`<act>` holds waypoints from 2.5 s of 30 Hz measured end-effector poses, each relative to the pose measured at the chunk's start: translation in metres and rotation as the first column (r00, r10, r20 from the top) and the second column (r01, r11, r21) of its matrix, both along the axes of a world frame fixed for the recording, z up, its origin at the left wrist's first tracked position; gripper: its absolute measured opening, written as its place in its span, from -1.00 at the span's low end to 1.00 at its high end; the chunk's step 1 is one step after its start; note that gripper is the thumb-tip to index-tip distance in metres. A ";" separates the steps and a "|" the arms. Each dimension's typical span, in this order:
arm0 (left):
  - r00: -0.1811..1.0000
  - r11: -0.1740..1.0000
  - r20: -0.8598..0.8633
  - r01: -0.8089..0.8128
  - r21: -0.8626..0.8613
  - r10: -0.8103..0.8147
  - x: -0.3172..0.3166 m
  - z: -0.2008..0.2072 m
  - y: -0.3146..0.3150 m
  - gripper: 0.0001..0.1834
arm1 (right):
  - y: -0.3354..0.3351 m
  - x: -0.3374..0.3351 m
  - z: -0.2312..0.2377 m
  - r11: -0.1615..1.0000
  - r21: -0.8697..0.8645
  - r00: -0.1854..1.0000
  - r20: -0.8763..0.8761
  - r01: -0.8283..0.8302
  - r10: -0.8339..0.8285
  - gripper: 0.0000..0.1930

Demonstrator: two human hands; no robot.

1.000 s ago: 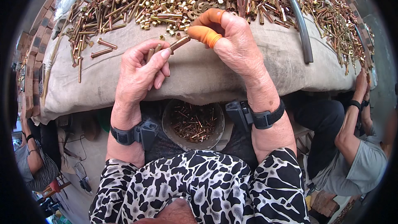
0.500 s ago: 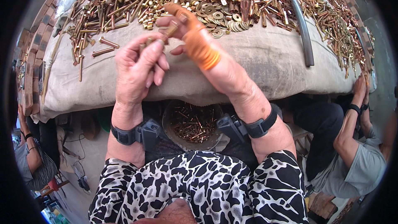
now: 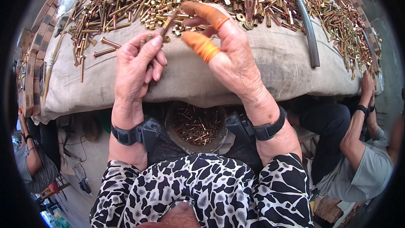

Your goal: Picking up metal pins and placing copper washers onto them, then setting them aside.

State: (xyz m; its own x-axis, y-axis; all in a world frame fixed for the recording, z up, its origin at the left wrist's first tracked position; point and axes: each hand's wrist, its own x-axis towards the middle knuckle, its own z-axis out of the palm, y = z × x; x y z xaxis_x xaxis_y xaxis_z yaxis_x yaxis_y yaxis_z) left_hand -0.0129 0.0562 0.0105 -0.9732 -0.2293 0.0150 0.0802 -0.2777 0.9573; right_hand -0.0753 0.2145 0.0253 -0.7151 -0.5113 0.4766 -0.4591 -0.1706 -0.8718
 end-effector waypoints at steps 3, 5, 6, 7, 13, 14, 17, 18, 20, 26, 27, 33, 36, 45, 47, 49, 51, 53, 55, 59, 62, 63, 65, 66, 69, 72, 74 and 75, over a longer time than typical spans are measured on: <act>0.990 0.984 0.076 0.126 -0.123 -0.118 0.004 0.006 0.003 -0.82 | 0.001 -0.001 -0.003 0.993 -0.082 0.969 0.236 0.089 -0.068 -0.80; 0.978 0.968 0.106 0.194 -0.160 -0.179 0.005 0.004 0.003 -0.82 | 0.006 -0.005 0.000 0.997 -0.001 0.975 0.210 0.074 -0.073 -0.84; 0.978 0.968 0.106 0.193 -0.159 -0.178 0.006 0.004 0.004 -0.82 | 0.008 -0.007 0.001 0.995 0.081 0.980 0.183 0.062 -0.076 -0.86; 0.979 0.964 0.112 0.192 -0.187 -0.173 0.006 0.003 0.006 -0.82 | 0.008 -0.007 0.000 0.995 0.072 0.975 0.206 0.067 -0.080 -0.88; 0.971 0.970 0.078 0.231 -0.076 -0.225 0.006 0.005 0.002 -0.75 | 0.016 -0.015 0.001 0.997 -0.066 0.965 0.263 0.024 -0.006 -0.92; 0.973 0.973 0.065 0.224 -0.047 -0.221 0.005 0.006 -0.001 -0.72 | 0.020 -0.016 0.004 0.998 -0.065 0.965 0.262 0.023 -0.005 -0.92; 0.970 0.971 0.070 0.237 -0.034 -0.234 0.005 0.005 -0.002 -0.67 | 0.026 -0.009 0.009 0.958 0.127 0.915 0.352 -0.258 0.199 -0.93; 0.963 0.965 0.090 0.259 -0.049 -0.254 0.005 0.004 -0.002 -0.64 | 0.024 -0.003 0.008 0.925 0.214 0.903 0.369 -0.314 0.221 -0.92; 0.952 0.948 0.118 0.296 -0.121 -0.282 0.006 0.004 -0.002 -0.62 | 0.016 0.003 0.008 0.845 0.407 0.924 0.301 -0.347 0.234 -0.90; 0.915 0.882 0.211 0.391 -0.265 -0.343 0.007 0.008 0.003 -0.57 | 0.012 0.001 0.001 0.911 0.341 0.926 0.364 -0.233 0.101 -0.86; 0.919 0.874 0.162 0.391 -0.287 -0.358 0.007 0.007 0.004 -0.56 | 0.009 0.002 -0.003 0.922 0.322 0.940 0.323 -0.217 0.108 -0.86; 0.934 0.891 0.030 0.350 -0.288 -0.357 0.004 -0.004 0.007 -0.59 | 0.006 0.003 0.000 0.937 0.314 0.946 0.322 -0.152 0.045 -0.89; 0.940 0.891 0.004 0.325 -0.317 -0.341 0.003 0.002 0.002 -0.66 | 0.007 -0.003 0.005 0.966 0.252 0.954 0.298 -0.061 -0.017 -0.90; 0.996 0.991 0.007 0.091 -0.093 -0.091 0.001 0.003 0.000 -0.76 | 0.009 -0.042 -0.005 0.905 0.328 0.961 -0.148 0.270 -0.233 -0.76; 0.996 0.993 0.012 0.087 -0.074 -0.087 0.000 0.002 0.001 -0.77 | 0.006 -0.053 -0.015 0.738 0.364 0.756 -0.586 0.568 -0.292 -0.73; 0.997 0.995 0.019 0.081 -0.056 -0.080 0.000 0.001 0.000 -0.77 | 0.004 -0.056 -0.021 0.686 0.374 0.700 -0.657 0.624 -0.279 -0.74; 0.997 0.997 0.024 0.071 -0.034 -0.070 0.000 0.000 -0.001 -0.79 | 0.003 -0.056 -0.024 0.591 0.377 0.615 -0.740 0.714 -0.272 -0.77; 0.997 0.997 0.019 0.072 -0.034 -0.072 0.001 0.001 -0.001 -0.80 | 0.005 -0.058 -0.027 0.640 0.365 0.660 -0.687 0.676 -0.305 -0.80; 0.997 0.997 0.013 0.074 -0.034 -0.073 0.001 0.001 -0.001 -0.80 | 0.006 -0.058 -0.026 0.686 0.349 0.702 -0.629 0.638 -0.333 -0.83; 0.996 0.995 0.007 0.086 -0.044 -0.086 0.002 0.001 -0.002 -0.81 | 0.005 -0.044 -0.013 0.817 0.244 0.834 -0.346 0.522 -0.430 -0.89; 0.995 0.994 0.019 0.099 -0.051 -0.098 0.001 0.001 0.000 -0.81 | 0.001 -0.020 0.001 0.923 0.127 0.931 -0.031 0.364 -0.363 -0.93; 0.994 0.993 0.029 0.107 -0.058 -0.105 0.000 0.001 0.002 -0.81 | 0.000 -0.012 0.004 0.956 0.074 0.957 0.041 0.284 -0.288 -0.93; 0.991 0.990 0.046 0.130 -0.057 -0.128 0.000 0.003 -0.001 -0.81 | -0.001 -0.006 0.004 0.976 0.019 0.970 0.107 0.215 -0.216 -0.92; 0.988 0.988 0.064 0.145 -0.057 -0.141 0.000 0.004 -0.002 -0.82 | -0.003 -0.004 0.003 0.979 -0.030 0.972 0.130 0.202 -0.197 -0.93; 0.989 0.989 0.076 0.132 -0.073 -0.126 0.002 0.004 -0.001 -0.81 | -0.004 -0.005 -0.003 0.978 -0.045 0.972 0.128 0.203 -0.196 -0.92; 0.986 0.984 0.090 0.151 -0.095 -0.142 -0.001 0.005 0.004 -0.81 | 0.000 -0.007 -0.012 0.955 0.048 0.953 -0.100 0.293 -0.287 -0.90; 0.982 0.975 0.101 0.172 -0.143 -0.158 -0.001 0.003 0.004 -0.80 | 0.000 -0.008 -0.016 0.930 -0.048 0.918 -0.151 0.363 -0.366 -0.89; 0.981 0.974 0.100 0.178 -0.143 -0.165 -0.001 0.003 0.004 -0.80 | 0.001 -0.008 -0.016 0.925 -0.049 0.905 -0.194 0.377 -0.379 -0.89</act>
